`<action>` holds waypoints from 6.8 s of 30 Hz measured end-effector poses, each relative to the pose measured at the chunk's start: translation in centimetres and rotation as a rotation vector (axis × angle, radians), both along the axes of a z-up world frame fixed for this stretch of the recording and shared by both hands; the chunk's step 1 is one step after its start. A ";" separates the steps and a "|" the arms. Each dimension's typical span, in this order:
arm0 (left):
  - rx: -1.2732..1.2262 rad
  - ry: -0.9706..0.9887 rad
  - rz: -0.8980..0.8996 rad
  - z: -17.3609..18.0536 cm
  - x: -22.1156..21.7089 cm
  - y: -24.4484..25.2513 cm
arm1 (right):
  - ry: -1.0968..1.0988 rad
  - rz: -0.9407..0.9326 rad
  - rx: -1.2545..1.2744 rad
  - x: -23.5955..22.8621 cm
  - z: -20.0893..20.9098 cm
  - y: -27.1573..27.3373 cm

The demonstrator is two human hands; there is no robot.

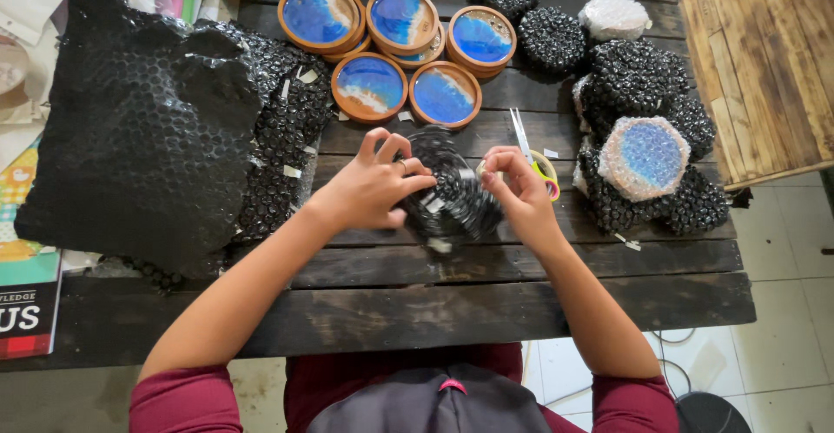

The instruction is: The person wraps circular items in black bubble wrap and secures the packaging with tape using scissors.

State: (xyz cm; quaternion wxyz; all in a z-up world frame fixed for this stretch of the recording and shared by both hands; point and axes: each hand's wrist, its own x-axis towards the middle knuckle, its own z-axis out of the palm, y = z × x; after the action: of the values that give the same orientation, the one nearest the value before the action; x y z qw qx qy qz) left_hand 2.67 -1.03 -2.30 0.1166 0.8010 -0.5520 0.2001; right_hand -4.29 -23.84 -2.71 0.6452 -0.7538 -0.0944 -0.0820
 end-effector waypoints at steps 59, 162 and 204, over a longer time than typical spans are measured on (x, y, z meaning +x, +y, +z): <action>-0.429 0.179 0.215 -2.8 -3.6 -1.3 | -0.627 -0.193 -1.040 -1.2 0.8 5.1; -0.268 0.111 0.215 -2.0 -2.4 0.4 | 0.433 -0.567 -1.337 -1.7 2.6 -3.0; -0.275 0.143 0.215 -2.0 -2.5 0.4 | 0.004 -0.436 -0.128 -0.4 0.7 -2.5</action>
State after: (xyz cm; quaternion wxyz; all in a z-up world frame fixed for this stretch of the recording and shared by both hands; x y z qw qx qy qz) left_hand 0.17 -0.60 -4.28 0.2416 0.8442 -0.4210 0.2274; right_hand -4.71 -26.35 -1.98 0.5633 -0.7958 0.0668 -0.2119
